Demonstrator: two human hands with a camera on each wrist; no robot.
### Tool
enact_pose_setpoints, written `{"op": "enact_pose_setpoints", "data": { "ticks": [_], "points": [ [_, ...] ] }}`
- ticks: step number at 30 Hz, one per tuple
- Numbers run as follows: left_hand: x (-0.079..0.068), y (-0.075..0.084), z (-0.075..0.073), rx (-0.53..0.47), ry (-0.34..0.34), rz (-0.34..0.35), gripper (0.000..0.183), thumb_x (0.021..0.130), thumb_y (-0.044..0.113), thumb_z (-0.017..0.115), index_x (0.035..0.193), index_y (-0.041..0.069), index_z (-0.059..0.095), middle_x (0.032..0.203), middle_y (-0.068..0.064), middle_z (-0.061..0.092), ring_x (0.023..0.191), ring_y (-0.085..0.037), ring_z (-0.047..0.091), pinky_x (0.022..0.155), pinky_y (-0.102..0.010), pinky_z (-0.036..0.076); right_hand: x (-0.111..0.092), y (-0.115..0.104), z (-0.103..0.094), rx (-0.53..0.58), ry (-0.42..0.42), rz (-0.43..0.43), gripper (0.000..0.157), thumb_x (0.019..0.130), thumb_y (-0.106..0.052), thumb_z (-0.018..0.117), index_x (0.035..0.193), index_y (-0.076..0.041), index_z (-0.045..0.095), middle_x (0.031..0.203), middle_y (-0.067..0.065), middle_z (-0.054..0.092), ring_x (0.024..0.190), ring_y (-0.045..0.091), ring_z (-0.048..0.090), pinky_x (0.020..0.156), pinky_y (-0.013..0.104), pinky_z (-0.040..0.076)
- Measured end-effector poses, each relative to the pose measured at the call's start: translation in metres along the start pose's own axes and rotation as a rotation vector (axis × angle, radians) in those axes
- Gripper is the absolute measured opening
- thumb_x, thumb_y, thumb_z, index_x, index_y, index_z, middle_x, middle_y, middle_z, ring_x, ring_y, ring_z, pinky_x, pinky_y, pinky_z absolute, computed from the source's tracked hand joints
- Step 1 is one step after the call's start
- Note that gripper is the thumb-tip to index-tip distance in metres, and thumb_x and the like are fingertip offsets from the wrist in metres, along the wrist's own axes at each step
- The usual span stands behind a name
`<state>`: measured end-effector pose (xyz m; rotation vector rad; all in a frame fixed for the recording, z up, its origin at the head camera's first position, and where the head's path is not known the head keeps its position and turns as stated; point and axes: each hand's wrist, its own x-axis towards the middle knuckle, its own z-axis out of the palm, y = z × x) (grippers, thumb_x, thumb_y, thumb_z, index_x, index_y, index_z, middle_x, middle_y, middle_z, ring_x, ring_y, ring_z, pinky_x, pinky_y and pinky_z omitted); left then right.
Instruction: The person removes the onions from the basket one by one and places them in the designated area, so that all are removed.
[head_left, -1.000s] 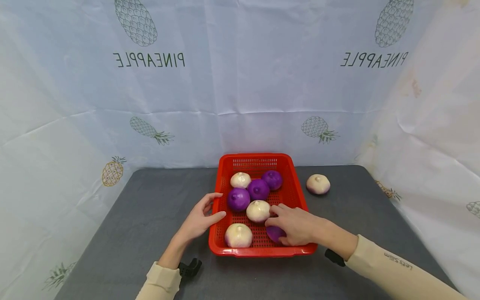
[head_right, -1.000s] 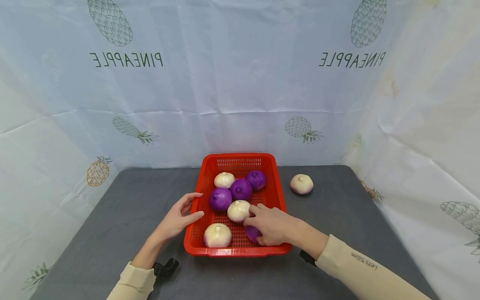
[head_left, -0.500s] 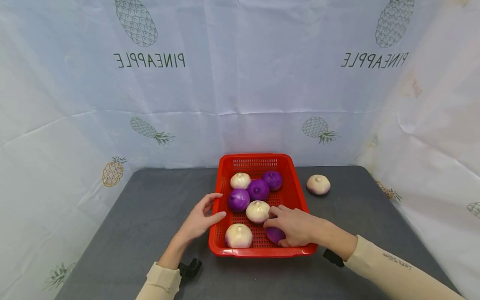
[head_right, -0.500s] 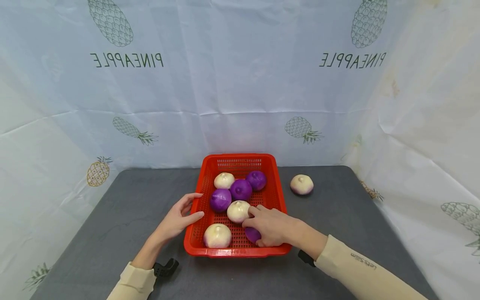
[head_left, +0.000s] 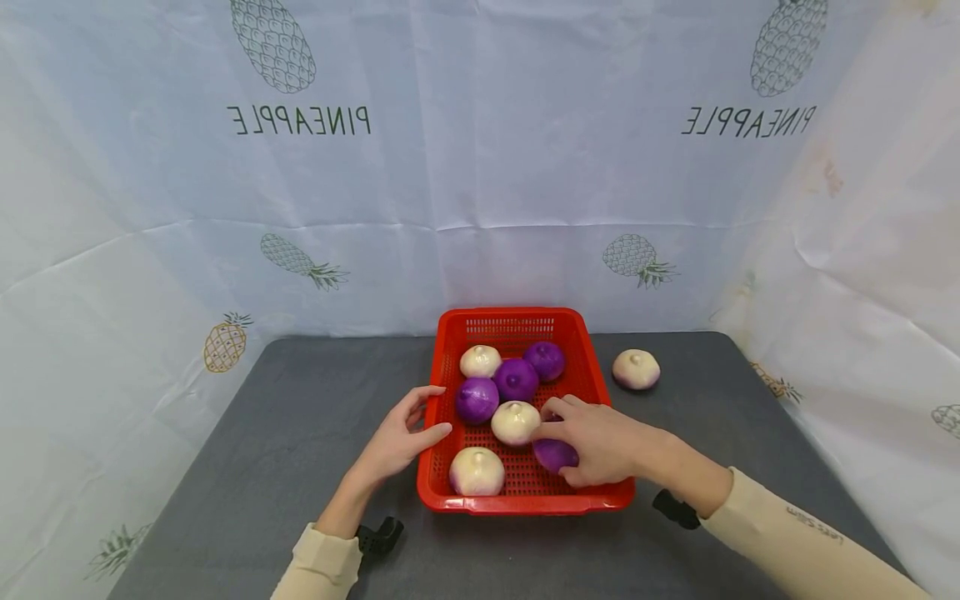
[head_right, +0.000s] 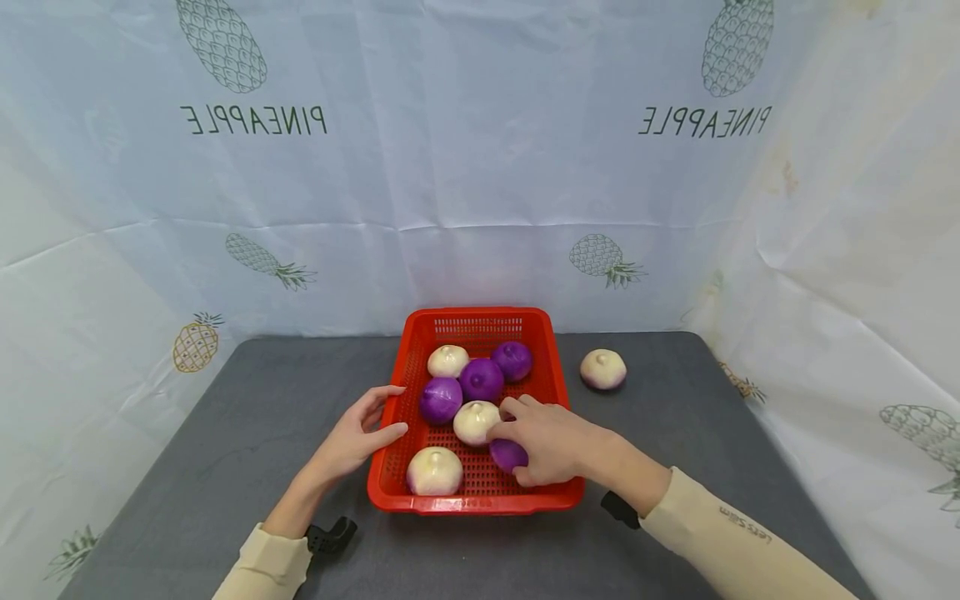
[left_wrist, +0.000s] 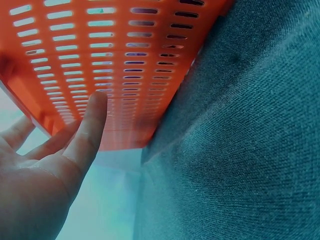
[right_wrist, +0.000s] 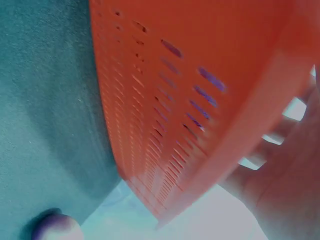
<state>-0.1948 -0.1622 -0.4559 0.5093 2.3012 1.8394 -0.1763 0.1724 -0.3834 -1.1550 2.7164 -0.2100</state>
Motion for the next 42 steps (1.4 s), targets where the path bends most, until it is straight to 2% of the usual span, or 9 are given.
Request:
{"op": "enact_pose_setpoints", "data": {
  "ticks": [12,19,26,34,39,42],
  "points": [
    [0.001,0.000,0.001,0.002,0.004,-0.006,0.060,0.093,0.018,0.073,0.145,0.005,0.046,0.142,-0.021,0.051,0.124,-0.040,0.055,0.089,-0.042,0.059,-0.006,0.000,-0.016,-0.044,0.122,-0.070,0.050,0.079,-0.024,0.080,0.128,-0.026,0.068,0.124,-0.002,0.055,0.109,0.016,0.051,0.083,0.035,0.055],
    [0.000,0.000,0.001,-0.003,0.003,-0.005,0.059,0.094,0.018,0.073,0.145,0.005,0.046,0.142,-0.021,0.051,0.123,-0.039,0.055,0.088,-0.042,0.059,-0.011,-0.001,-0.028,-0.053,0.157,-0.042,0.055,0.076,-0.025,0.083,0.129,-0.025,0.068,0.126,0.000,0.057,0.110,0.018,0.052,0.085,0.037,0.057],
    [0.000,0.000,0.001,-0.001,0.003,-0.008,0.059,0.093,0.018,0.073,0.145,0.007,0.047,0.142,-0.020,0.051,0.123,-0.039,0.055,0.087,-0.042,0.059,-0.017,0.001,-0.044,-0.076,0.244,-0.047,0.054,0.076,-0.023,0.081,0.129,-0.024,0.069,0.129,0.003,0.057,0.114,0.022,0.053,0.085,0.039,0.055],
    [0.001,-0.001,0.000,-0.001,0.000,-0.003,0.060,0.094,0.018,0.073,0.146,0.005,0.045,0.142,-0.022,0.051,0.123,-0.040,0.055,0.087,-0.041,0.059,-0.025,0.005,-0.059,-0.089,0.291,0.021,0.055,0.078,-0.022,0.078,0.132,-0.026,0.067,0.129,0.002,0.056,0.114,0.022,0.053,0.085,0.043,0.056],
    [0.001,0.000,0.001,0.005,0.000,-0.007,0.061,0.094,0.019,0.073,0.146,0.005,0.045,0.142,-0.021,0.051,0.123,-0.040,0.055,0.087,-0.040,0.060,-0.031,0.009,-0.066,-0.087,0.334,0.056,0.057,0.076,-0.021,0.079,0.132,-0.023,0.068,0.129,0.006,0.056,0.114,0.025,0.054,0.083,0.045,0.058],
    [0.001,0.000,0.001,0.002,0.000,-0.009,0.061,0.093,0.018,0.073,0.146,0.006,0.046,0.141,-0.020,0.052,0.123,-0.039,0.056,0.086,-0.040,0.060,-0.035,0.013,-0.069,-0.077,0.357,0.062,0.058,0.075,-0.019,0.080,0.132,-0.020,0.068,0.129,0.008,0.056,0.114,0.026,0.054,0.080,0.043,0.060]
  ]
}}
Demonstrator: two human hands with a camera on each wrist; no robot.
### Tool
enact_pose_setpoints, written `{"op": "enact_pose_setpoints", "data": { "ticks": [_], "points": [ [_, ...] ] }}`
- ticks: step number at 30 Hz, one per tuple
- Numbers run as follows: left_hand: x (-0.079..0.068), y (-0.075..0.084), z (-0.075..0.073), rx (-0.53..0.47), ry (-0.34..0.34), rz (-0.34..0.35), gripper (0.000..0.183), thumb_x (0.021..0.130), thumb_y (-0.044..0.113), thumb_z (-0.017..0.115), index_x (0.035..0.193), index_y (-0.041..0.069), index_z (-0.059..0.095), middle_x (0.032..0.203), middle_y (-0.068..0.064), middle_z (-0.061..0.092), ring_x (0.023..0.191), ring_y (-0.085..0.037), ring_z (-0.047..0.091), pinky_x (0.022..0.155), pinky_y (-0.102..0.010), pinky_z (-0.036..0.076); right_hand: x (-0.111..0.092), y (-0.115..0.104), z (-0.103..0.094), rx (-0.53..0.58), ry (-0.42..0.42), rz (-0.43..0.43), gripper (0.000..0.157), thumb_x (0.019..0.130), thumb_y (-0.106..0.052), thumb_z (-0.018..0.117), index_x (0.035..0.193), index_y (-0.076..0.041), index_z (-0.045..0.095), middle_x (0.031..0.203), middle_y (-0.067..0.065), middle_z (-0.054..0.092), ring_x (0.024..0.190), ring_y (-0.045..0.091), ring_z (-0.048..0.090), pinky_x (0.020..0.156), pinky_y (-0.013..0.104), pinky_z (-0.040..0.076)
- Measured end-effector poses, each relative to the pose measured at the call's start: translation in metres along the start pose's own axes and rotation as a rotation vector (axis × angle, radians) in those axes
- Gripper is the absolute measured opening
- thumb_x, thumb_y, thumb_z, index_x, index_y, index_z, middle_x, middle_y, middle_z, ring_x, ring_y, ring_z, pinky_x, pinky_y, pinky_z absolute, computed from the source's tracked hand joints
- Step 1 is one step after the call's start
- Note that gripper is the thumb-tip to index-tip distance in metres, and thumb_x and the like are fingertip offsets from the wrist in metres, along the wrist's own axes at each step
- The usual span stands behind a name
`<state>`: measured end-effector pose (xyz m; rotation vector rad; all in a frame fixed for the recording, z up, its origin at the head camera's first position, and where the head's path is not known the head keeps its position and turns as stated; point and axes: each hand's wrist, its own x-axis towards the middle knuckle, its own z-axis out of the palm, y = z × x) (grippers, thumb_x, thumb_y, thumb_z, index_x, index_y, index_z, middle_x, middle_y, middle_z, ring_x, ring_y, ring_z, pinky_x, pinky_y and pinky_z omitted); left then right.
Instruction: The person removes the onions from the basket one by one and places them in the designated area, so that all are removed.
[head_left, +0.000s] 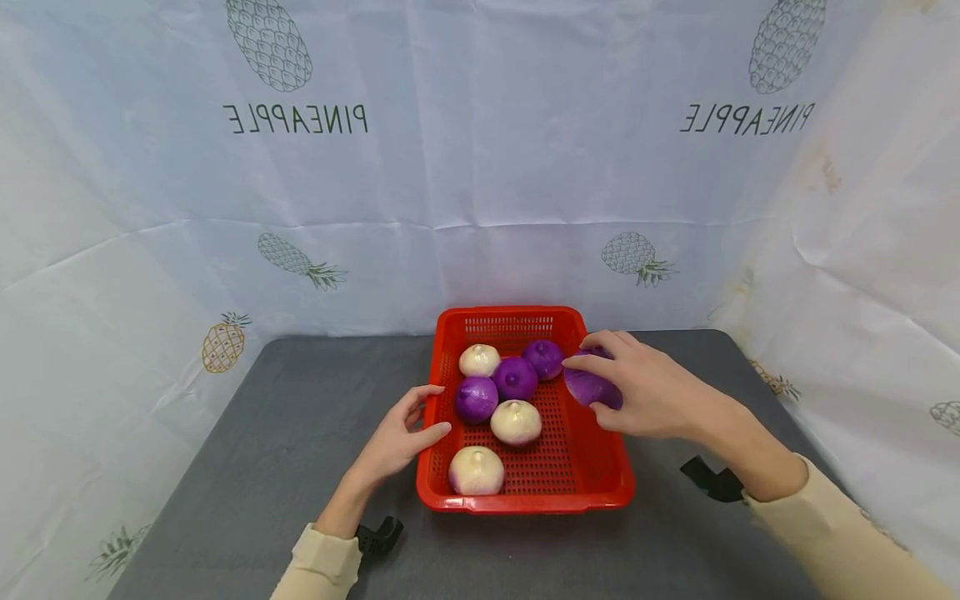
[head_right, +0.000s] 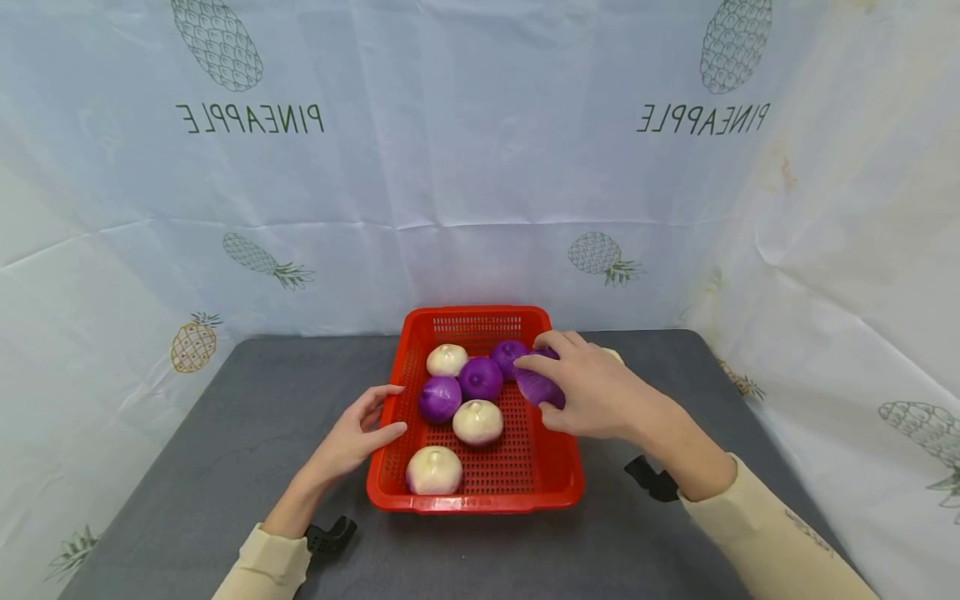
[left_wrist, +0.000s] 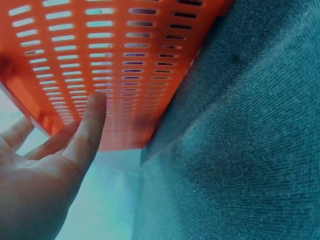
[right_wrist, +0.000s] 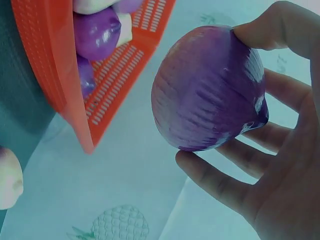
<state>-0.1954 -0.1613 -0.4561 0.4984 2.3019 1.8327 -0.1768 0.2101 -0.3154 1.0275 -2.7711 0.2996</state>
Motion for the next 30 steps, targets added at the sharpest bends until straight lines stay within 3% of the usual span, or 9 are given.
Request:
{"op": "enact_pose_setpoints", "data": {
  "ticks": [16,23,30],
  "points": [
    [0.000,0.001,0.001,-0.005,0.000,-0.004,0.061,0.092,0.018,0.074,0.145,0.006,0.046,0.142,-0.021,0.051,0.123,-0.040,0.055,0.087,-0.042,0.060,-0.009,0.035,-0.011,-0.018,0.068,0.096,0.056,0.080,-0.016,0.078,0.134,-0.012,0.066,0.131,0.014,0.054,0.113,0.031,0.053,0.078,0.048,0.059],
    [-0.001,0.001,0.000,-0.008,-0.001,0.000,0.061,0.093,0.018,0.073,0.145,0.005,0.045,0.141,-0.022,0.051,0.123,-0.040,0.055,0.086,-0.041,0.060,-0.009,0.049,-0.016,-0.038,0.084,0.131,0.053,0.083,-0.026,0.080,0.132,-0.012,0.066,0.130,0.017,0.054,0.111,0.035,0.055,0.079,0.052,0.059],
    [0.000,-0.001,0.000,-0.026,-0.011,0.009,0.061,0.094,0.016,0.072,0.146,0.003,0.044,0.143,-0.024,0.049,0.123,-0.043,0.055,0.087,-0.039,0.060,-0.012,0.069,-0.018,-0.041,0.061,0.186,0.058,0.079,-0.015,0.078,0.134,-0.007,0.063,0.134,0.023,0.051,0.114,0.042,0.052,0.081,0.060,0.057]
  ]
}}
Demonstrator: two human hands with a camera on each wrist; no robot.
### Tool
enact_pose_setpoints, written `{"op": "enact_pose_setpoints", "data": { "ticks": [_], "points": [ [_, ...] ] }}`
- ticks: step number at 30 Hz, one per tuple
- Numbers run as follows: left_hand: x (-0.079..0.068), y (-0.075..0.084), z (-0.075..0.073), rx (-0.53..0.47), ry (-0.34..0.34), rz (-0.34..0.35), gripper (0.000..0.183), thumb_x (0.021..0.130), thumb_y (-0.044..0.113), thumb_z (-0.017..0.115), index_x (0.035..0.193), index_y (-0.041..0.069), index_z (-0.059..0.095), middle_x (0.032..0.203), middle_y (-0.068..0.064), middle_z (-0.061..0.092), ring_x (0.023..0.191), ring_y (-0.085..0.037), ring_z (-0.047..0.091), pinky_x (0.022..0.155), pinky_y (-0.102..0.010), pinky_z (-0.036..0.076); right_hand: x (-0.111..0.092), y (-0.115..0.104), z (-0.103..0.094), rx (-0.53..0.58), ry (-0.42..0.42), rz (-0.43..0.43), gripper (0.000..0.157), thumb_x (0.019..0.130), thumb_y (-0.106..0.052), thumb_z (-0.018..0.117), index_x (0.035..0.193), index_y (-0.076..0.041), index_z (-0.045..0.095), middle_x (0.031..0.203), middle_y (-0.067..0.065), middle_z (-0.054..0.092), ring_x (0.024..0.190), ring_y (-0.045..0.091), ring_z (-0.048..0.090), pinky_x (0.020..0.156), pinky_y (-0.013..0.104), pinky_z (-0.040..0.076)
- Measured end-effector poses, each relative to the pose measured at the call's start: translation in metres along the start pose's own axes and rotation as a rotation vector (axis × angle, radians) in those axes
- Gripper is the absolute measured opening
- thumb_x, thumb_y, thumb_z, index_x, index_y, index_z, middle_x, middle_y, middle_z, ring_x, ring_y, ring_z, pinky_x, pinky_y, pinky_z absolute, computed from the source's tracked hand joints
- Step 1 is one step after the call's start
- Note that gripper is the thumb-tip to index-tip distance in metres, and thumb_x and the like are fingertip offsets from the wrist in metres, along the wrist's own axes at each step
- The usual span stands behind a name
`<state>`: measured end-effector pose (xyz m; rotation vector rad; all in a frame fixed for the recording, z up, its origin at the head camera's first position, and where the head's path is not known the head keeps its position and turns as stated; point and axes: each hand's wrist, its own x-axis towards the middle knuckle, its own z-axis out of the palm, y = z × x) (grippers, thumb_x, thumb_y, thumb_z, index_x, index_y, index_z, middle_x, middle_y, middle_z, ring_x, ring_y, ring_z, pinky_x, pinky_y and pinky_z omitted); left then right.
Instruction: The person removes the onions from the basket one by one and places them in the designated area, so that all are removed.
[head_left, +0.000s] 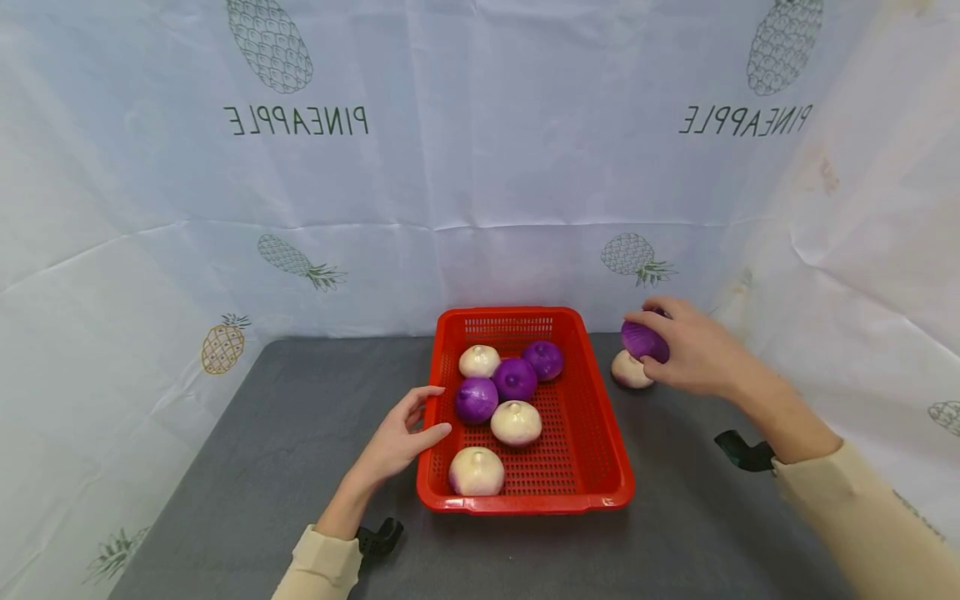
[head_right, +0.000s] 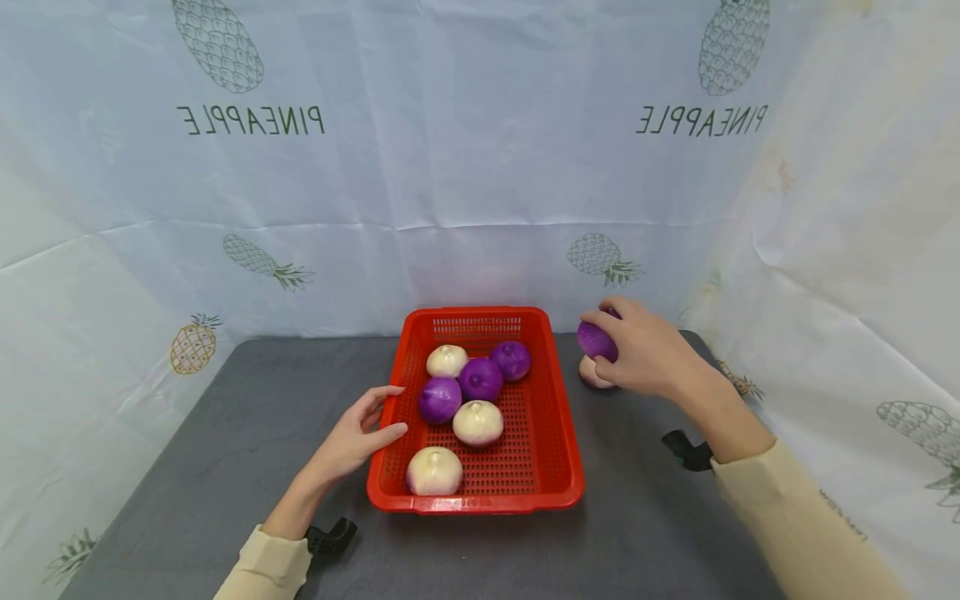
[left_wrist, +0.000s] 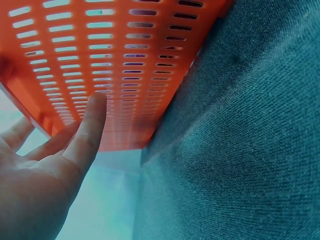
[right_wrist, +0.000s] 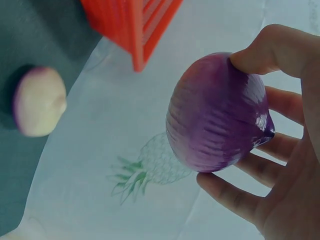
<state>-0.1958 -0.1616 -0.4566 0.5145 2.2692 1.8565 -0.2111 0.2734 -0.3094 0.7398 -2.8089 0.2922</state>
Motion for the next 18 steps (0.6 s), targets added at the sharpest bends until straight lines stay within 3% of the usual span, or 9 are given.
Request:
{"op": "enact_pose_setpoints", "data": {
  "ticks": [18],
  "points": [
    [0.001,-0.002,0.001,-0.002,0.003,-0.008,0.060,0.094,0.016,0.072,0.146,0.002,0.044,0.143,-0.025,0.048,0.125,-0.044,0.054,0.087,-0.042,0.059,0.000,0.052,0.014,-0.045,-0.024,0.125,0.059,0.080,-0.015,0.077,0.134,-0.001,0.059,0.134,0.028,0.048,0.116,0.049,0.047,0.084,0.066,0.052]
  ]
}}
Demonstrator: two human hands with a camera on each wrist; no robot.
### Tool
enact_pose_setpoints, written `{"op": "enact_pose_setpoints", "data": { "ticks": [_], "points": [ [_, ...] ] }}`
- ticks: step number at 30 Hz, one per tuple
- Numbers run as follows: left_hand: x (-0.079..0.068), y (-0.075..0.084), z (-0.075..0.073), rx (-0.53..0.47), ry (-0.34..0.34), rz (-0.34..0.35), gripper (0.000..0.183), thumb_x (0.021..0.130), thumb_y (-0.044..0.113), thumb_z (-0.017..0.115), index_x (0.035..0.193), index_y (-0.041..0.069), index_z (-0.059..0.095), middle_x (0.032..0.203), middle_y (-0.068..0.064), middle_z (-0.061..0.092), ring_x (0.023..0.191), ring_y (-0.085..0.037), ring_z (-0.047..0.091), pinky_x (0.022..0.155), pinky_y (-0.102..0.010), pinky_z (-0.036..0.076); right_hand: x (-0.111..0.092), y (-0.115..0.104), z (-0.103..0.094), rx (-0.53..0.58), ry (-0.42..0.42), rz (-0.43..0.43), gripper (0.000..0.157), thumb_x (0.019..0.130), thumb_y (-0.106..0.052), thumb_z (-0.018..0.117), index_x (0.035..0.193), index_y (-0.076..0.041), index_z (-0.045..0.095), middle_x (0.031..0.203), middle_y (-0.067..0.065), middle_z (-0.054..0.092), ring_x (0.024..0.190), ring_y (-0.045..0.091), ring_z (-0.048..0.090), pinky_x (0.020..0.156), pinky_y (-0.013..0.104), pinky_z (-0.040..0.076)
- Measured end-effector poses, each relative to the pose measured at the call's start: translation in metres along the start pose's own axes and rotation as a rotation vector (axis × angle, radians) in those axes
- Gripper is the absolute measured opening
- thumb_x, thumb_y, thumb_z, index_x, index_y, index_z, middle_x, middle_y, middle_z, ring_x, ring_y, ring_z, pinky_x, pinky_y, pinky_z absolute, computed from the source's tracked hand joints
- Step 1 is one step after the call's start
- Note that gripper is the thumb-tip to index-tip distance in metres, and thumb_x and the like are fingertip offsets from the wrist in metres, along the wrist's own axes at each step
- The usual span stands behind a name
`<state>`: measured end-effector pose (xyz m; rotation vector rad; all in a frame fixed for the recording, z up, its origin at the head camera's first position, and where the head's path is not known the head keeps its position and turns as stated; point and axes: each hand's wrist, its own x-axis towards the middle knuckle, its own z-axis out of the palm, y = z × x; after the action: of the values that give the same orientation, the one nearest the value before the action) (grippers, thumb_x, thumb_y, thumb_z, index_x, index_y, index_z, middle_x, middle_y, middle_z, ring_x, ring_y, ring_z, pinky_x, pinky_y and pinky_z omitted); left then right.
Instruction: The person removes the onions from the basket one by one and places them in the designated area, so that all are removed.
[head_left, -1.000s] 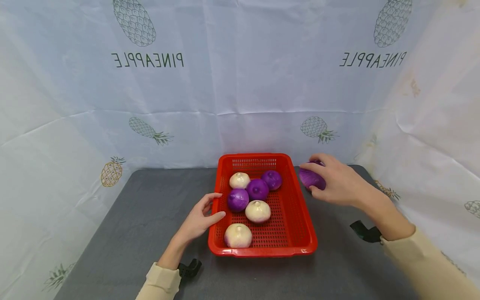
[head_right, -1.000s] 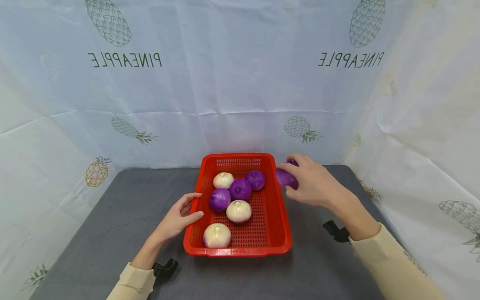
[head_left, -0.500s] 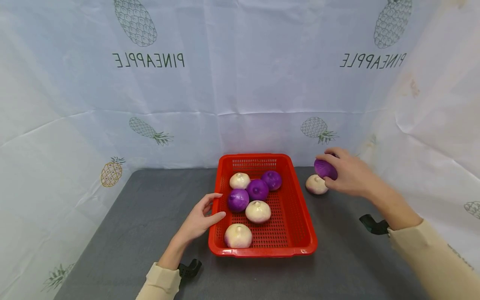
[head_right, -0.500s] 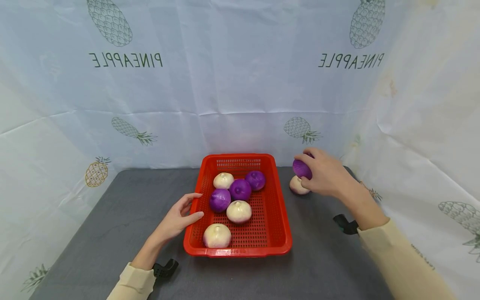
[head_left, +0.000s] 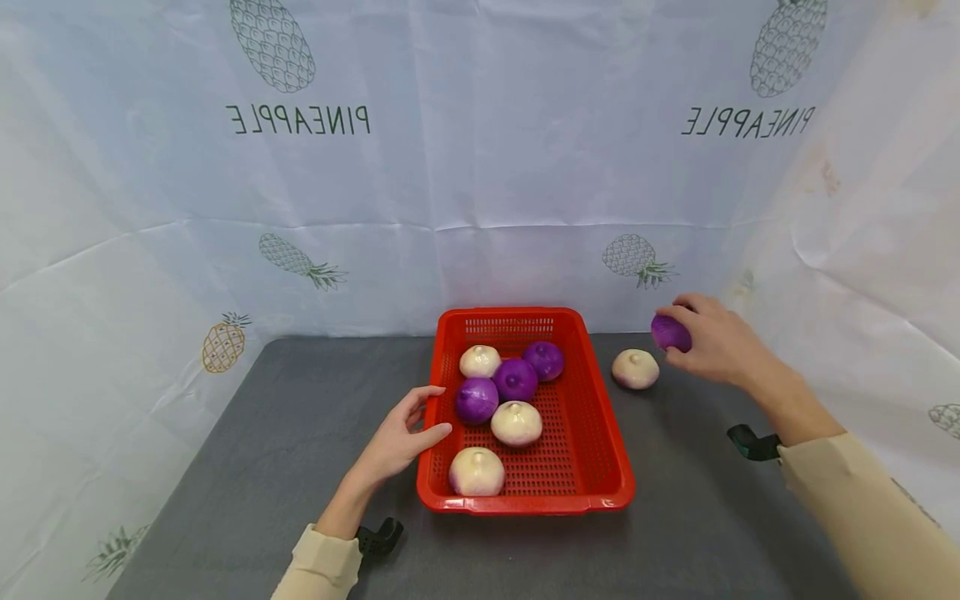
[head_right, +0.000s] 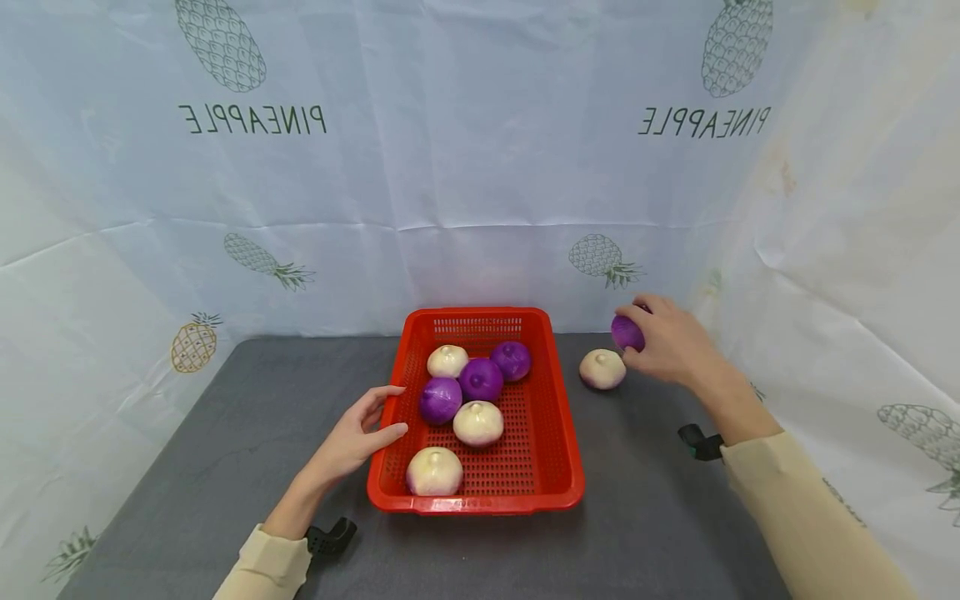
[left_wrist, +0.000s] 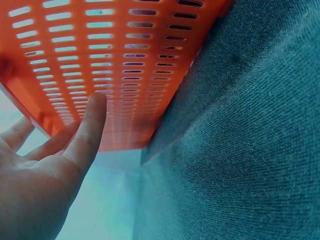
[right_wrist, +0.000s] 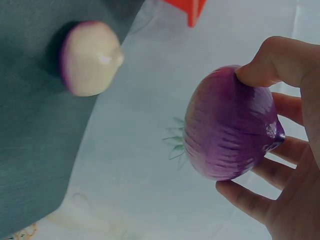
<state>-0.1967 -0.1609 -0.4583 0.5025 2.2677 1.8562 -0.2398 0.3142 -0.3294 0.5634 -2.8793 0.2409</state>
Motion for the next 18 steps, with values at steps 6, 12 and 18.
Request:
{"op": "enact_pose_setpoints", "data": {
  "ticks": [6,12,18],
  "points": [
    [-0.001,0.001,0.000,0.001,0.000,-0.004,0.061,0.094,0.016,0.072,0.146,0.003,0.044,0.143,-0.024,0.048,0.125,-0.043,0.054,0.088,-0.042,0.059,0.000,0.015,0.011,-0.017,0.002,0.028,0.057,0.082,-0.018,0.075,0.133,0.001,0.060,0.131,0.030,0.050,0.114,0.049,0.047,0.082,0.066,0.052],
    [-0.001,0.001,0.000,-0.004,-0.001,-0.001,0.060,0.094,0.016,0.072,0.146,0.003,0.044,0.143,-0.022,0.049,0.125,-0.041,0.054,0.088,-0.043,0.059,0.000,0.030,0.023,-0.006,-0.041,0.081,0.059,0.085,-0.021,0.073,0.136,0.003,0.057,0.132,0.032,0.046,0.114,0.052,0.045,0.082,0.067,0.051],
    [-0.002,0.001,0.000,-0.009,-0.001,-0.008,0.061,0.094,0.017,0.073,0.146,0.004,0.044,0.142,-0.022,0.049,0.123,-0.039,0.055,0.087,-0.044,0.060,0.001,0.043,0.036,-0.001,-0.048,0.116,0.061,0.085,-0.022,0.072,0.137,0.005,0.055,0.132,0.033,0.046,0.113,0.053,0.046,0.082,0.067,0.050]
  ]
}}
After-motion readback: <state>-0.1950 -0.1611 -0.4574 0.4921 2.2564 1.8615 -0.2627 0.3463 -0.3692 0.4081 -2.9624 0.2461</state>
